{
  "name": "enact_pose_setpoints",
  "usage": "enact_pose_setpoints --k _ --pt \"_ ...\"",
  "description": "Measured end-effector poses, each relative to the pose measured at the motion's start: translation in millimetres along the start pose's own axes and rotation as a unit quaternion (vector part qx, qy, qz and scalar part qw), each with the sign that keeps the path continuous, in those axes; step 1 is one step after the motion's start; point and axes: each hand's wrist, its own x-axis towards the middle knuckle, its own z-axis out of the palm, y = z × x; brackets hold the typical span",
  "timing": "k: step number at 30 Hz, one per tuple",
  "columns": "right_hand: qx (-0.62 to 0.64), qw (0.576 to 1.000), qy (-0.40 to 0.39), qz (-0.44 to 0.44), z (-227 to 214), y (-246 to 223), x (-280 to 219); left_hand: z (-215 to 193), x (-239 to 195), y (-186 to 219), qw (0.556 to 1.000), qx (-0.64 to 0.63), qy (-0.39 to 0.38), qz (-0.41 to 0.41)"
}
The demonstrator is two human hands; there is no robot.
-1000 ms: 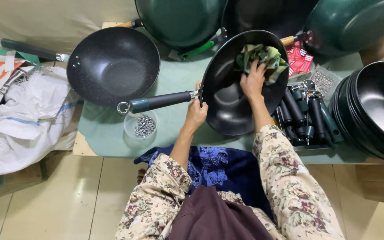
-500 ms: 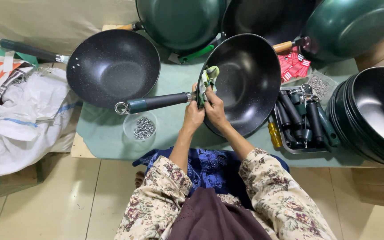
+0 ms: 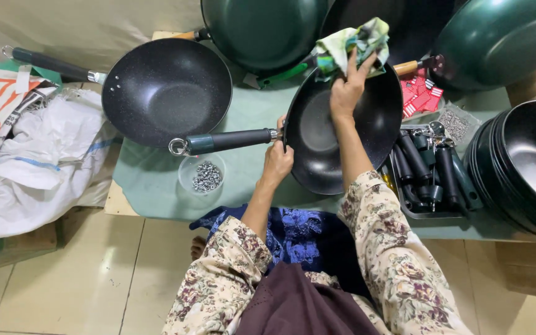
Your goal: Wiping a wok and assembling a handle onto a lid
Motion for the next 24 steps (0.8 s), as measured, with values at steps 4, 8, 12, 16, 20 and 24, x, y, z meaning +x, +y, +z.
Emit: enact_pose_setpoints --k 4,8,12,16,20,24 --pt "-0.021 0.998 0.018 0.055 -0.7 -9.8 -11.8 -4.1 -1.5 6.5 1.000 0.003 -0.001 0.014" --pt "0.058 0.994 -0.076 -0.047 -0.6 -69.7 -71.8 -2.8 3.9 -4.0 1.000 -0.022 0.002 -0.008" --pt "0.124 0.983 -0.124 -0.046 -11.9 -92.5 -116.8 -13.6 11.7 11.7 0.998 -0.043 -0.001 -0.038" --pt "0.137 0.976 -0.120 -0.120 -58.4 -147.1 -119.1 -20.1 -3.0 -2.2 0.997 -0.082 0.009 0.005" --pt "0.174 0.936 -0.158 -0.260 -70.6 -188.8 -129.9 -16.6 -12.8 13.0 0.995 -0.097 0.033 0.006" --pt "0.237 0.906 -0.162 -0.312 -60.0 -237.1 -134.2 -23.7 -21.2 12.1 0.992 -0.107 0.064 -0.001"
